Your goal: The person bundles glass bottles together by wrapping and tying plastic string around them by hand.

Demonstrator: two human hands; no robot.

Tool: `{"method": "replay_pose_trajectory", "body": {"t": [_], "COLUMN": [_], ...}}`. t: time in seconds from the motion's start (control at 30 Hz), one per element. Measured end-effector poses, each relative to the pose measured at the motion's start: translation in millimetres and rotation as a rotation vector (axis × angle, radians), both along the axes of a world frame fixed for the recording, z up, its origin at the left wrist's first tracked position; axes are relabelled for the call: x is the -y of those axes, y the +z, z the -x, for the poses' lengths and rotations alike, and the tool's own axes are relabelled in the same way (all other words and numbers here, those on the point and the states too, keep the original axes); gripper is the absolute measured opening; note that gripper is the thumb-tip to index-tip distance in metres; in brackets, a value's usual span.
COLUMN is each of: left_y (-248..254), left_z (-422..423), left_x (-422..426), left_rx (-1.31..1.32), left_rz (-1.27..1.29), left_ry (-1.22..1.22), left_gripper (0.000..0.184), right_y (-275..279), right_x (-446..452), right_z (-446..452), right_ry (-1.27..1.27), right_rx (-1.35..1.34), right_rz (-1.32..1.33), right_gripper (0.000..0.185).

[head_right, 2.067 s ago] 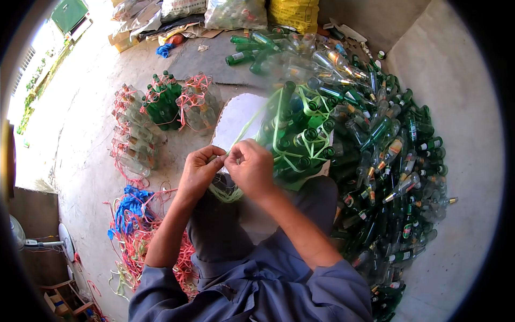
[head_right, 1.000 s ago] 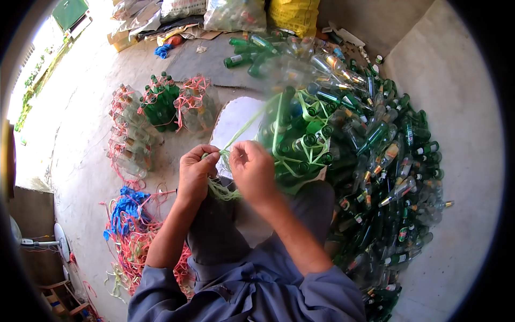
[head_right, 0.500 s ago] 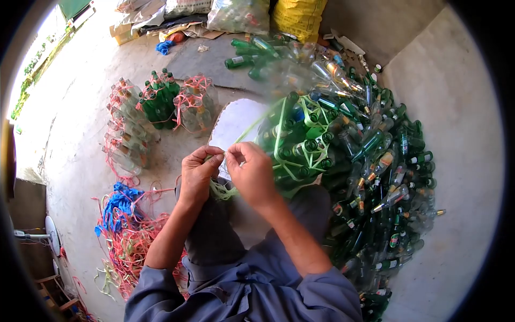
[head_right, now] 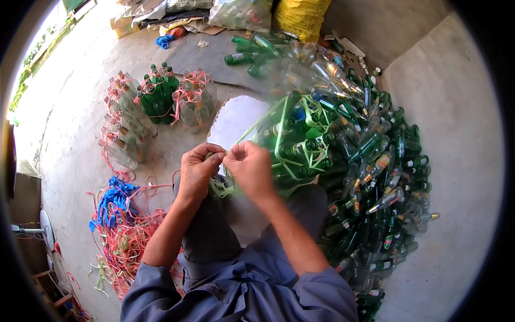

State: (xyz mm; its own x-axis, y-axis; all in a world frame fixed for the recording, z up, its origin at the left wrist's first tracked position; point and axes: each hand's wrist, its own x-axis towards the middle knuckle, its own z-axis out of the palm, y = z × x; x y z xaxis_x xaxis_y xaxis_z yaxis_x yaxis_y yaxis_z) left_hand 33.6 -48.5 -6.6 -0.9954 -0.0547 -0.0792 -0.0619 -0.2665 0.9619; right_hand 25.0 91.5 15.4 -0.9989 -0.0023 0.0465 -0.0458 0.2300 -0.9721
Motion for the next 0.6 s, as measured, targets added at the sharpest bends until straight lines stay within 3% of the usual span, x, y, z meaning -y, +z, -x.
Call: {"method": "replay_pose_trajectory", "body": {"t": [0.1, 0.4, 0.6], "left_y": [0, 0, 2], "left_z": [0, 1, 0], "left_x": [1, 1, 4], "left_rx": [0.004, 0.026, 0.088], "left_rz": [-0.049, -0.074, -0.03], "left_ry": [0.0, -0.008, -0.063], "left_gripper": [0.008, 0.008, 0.011], "right_y": [-6, 10, -5], "right_x": [0, 0, -2], "right_z": [0, -8, -2], "right_ry": [0.007, -0.028, -0.014], "right_rx": [-0.08, 0.034, 0.008], "right_rz": [-0.015, 0.008, 0.045], "right_gripper": [0.004, 0.011, 0.003]}}
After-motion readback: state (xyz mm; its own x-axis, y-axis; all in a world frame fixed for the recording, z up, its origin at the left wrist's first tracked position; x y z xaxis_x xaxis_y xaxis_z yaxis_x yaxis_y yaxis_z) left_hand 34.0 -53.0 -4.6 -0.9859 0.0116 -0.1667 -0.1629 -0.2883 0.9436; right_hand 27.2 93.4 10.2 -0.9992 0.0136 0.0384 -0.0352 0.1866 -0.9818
